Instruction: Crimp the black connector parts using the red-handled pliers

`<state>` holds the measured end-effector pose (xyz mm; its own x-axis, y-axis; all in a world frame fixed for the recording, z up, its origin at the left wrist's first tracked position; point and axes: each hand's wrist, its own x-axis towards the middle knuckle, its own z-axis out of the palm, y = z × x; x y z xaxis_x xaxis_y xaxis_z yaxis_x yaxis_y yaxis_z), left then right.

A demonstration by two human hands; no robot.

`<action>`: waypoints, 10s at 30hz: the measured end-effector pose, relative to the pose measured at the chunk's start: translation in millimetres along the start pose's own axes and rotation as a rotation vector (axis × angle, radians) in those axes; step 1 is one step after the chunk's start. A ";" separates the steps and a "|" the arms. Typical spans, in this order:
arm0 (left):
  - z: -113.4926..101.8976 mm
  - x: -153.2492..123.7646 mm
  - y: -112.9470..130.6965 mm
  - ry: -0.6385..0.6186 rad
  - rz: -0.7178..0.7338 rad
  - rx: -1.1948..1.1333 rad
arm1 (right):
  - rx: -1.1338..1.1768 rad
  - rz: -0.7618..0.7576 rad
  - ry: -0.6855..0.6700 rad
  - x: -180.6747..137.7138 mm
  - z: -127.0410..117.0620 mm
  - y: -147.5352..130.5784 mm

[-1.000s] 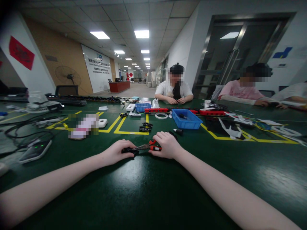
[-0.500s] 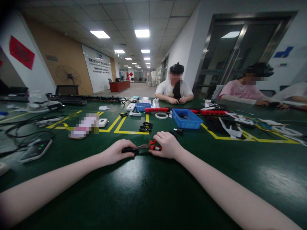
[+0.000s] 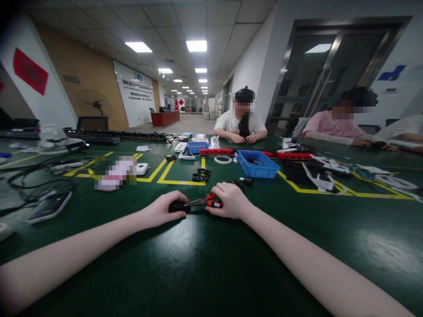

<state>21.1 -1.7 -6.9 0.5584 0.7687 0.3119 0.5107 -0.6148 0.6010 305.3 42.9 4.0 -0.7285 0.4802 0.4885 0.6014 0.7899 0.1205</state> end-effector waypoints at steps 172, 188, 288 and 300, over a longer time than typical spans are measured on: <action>-69.6 -11.3 -17.2 -0.487 -0.205 -0.082 | -0.028 -0.129 0.211 -0.2 0.7 3.3; -66.9 -9.2 0.6 -0.439 -0.148 -0.065 | -0.022 -0.165 0.239 0.0 0.8 4.0; -10.6 -18.5 4.8 0.009 0.357 0.259 | 0.054 -0.166 0.180 2.0 -2.8 1.6; -10.6 -14.5 1.2 -0.133 0.325 0.165 | 0.058 -0.186 0.188 4.9 -3.9 0.8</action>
<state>6.7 -11.7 -3.0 0.7829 0.5063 0.3616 0.3857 -0.8510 0.3564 303.6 44.4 9.8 -0.7476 0.2499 0.6153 0.4392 0.8810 0.1759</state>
